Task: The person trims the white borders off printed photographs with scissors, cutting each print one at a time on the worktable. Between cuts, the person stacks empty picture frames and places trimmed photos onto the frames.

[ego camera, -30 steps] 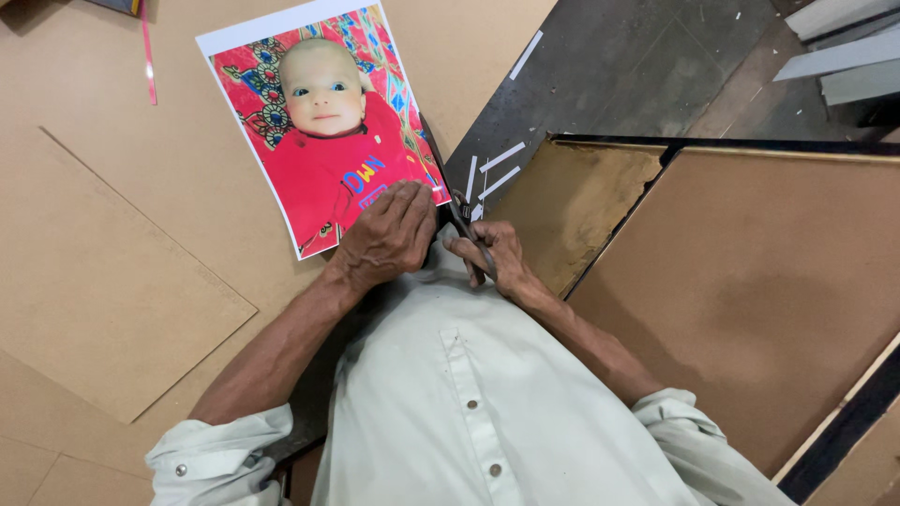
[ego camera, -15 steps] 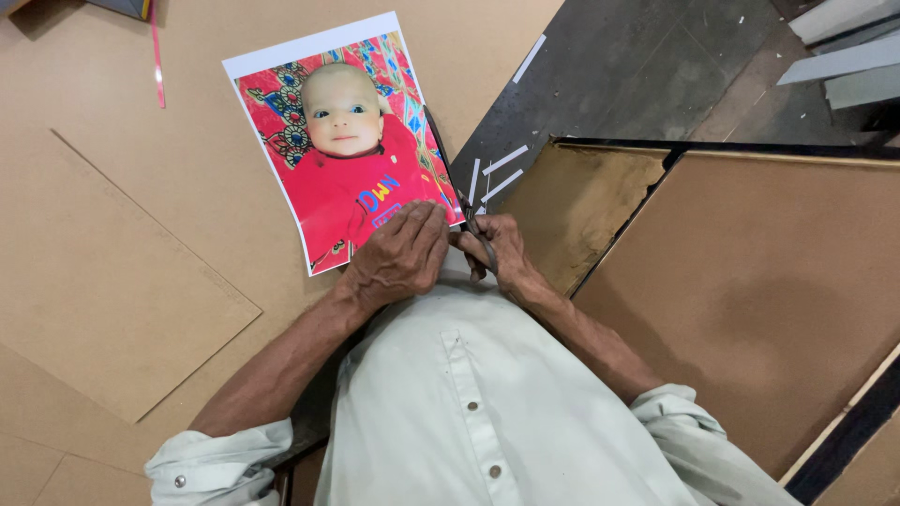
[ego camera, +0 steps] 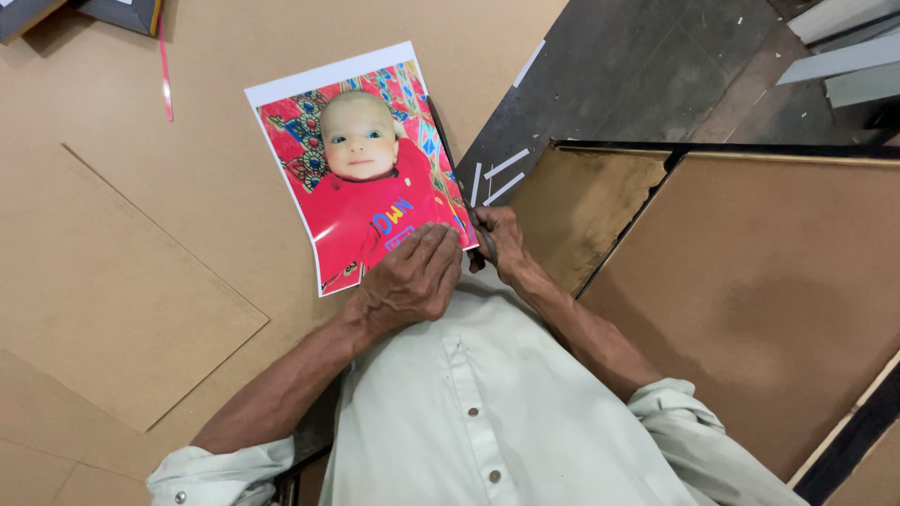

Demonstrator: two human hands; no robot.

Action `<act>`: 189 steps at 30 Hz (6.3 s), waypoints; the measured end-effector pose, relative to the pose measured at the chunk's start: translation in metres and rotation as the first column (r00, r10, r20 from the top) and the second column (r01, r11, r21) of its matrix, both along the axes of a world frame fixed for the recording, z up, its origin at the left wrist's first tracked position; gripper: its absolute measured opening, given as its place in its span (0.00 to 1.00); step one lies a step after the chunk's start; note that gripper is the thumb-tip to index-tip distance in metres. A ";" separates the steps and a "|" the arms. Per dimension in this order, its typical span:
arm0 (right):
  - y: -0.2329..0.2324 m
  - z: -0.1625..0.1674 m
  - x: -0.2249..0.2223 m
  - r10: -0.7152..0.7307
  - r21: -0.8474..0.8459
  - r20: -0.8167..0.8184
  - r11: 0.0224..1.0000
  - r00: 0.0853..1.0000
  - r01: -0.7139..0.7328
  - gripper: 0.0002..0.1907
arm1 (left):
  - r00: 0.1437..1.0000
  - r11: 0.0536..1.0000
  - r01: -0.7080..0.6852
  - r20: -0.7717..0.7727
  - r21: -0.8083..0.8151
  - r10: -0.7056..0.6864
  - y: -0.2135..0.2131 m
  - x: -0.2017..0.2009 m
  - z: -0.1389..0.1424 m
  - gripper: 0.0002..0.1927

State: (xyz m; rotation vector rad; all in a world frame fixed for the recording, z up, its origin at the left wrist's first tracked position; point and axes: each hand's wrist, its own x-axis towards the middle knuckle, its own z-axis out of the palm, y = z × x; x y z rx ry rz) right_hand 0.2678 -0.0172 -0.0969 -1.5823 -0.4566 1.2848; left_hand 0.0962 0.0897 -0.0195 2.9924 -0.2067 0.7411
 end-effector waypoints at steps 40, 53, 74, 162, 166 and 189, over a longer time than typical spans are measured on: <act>-0.013 0.016 0.007 -0.247 0.025 0.295 0.968 0.923 0.251 0.17 | 0.830 0.852 -0.516 -0.298 -0.089 0.472 0.034 -0.004 -0.023 0.42; -0.074 0.004 0.010 0.012 -0.023 0.228 1.000 0.974 -0.006 0.23 | 0.861 0.865 -0.490 -0.212 -0.108 0.462 0.018 -0.033 -0.054 0.19; -0.045 -0.007 0.002 0.209 -0.069 0.085 0.977 0.974 -0.204 0.25 | 0.833 0.828 -0.554 -0.081 -0.089 0.548 0.059 0.006 -0.081 0.20; -0.008 0.003 0.020 0.133 -0.044 0.096 0.991 0.986 -0.129 0.12 | 0.996 0.995 -0.091 0.019 0.040 0.091 0.025 0.018 -0.020 0.13; -0.007 0.006 0.022 0.142 -0.067 0.135 0.989 0.981 -0.134 0.11 | 0.997 0.997 -0.081 0.018 0.001 0.081 0.021 0.019 -0.018 0.14; 0.012 0.013 0.028 -0.006 0.025 0.072 1.000 0.997 0.004 0.14 | 0.999 1.000 -0.015 0.040 -0.001 0.015 0.004 0.018 0.000 0.12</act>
